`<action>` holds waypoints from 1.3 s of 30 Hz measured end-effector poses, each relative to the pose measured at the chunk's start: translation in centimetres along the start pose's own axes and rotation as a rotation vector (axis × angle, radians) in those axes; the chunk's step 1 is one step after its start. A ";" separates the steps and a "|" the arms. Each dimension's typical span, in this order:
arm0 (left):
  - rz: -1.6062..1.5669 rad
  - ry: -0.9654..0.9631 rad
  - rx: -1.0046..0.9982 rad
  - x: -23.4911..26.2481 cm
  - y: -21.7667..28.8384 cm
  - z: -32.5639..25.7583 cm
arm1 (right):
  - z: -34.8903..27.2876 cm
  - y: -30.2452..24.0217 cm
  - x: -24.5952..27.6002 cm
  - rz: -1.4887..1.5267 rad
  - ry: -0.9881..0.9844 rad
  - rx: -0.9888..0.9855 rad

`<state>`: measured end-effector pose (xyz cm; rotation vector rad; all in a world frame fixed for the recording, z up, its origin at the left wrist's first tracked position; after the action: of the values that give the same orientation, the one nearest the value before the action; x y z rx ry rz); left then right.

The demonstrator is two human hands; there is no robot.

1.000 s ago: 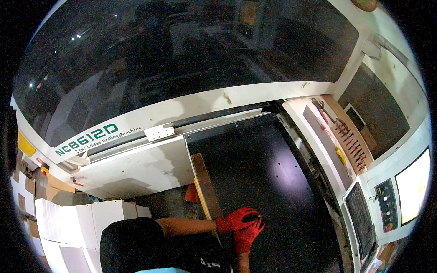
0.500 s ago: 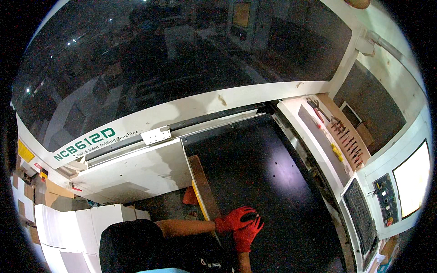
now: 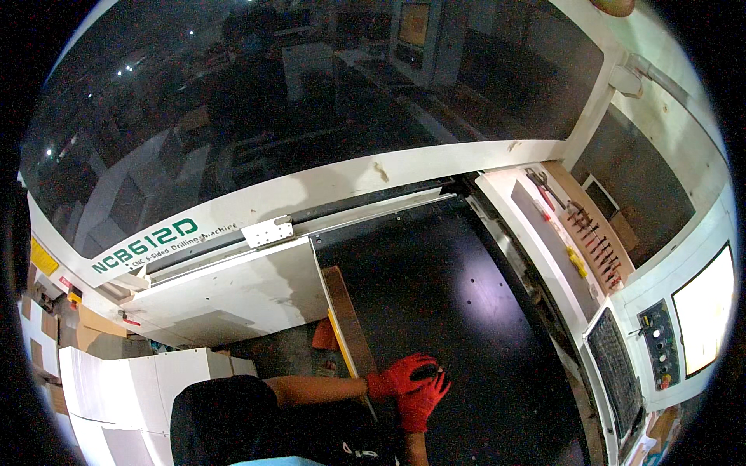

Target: The person repeatedly loads white rectangular panels into a CNC drilling machine, waits for processing, and then unloads them to stack on a nearby table. The person wears red gloves and handles the panels by hand throughout the process.

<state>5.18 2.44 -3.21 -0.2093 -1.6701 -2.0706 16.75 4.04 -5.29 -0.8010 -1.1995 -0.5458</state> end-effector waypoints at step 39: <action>0.019 0.014 -0.001 -0.2 -0.2 -0.2 | -0.1 -0.1 0.3 0.030 0.036 0.008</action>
<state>5.29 2.31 -3.54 -0.2095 -1.6523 -2.0544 16.81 3.87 -5.01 -0.7981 -1.1548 -0.5285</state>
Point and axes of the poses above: each hand's wrist, its own z-axis towards the middle knuckle, its own x-axis out of the back of the hand, y = z × x, the point moved 6 cm from there along z, towards the middle knuckle, and after that the axes turned 1 degree about z, right-handed, at the moved point
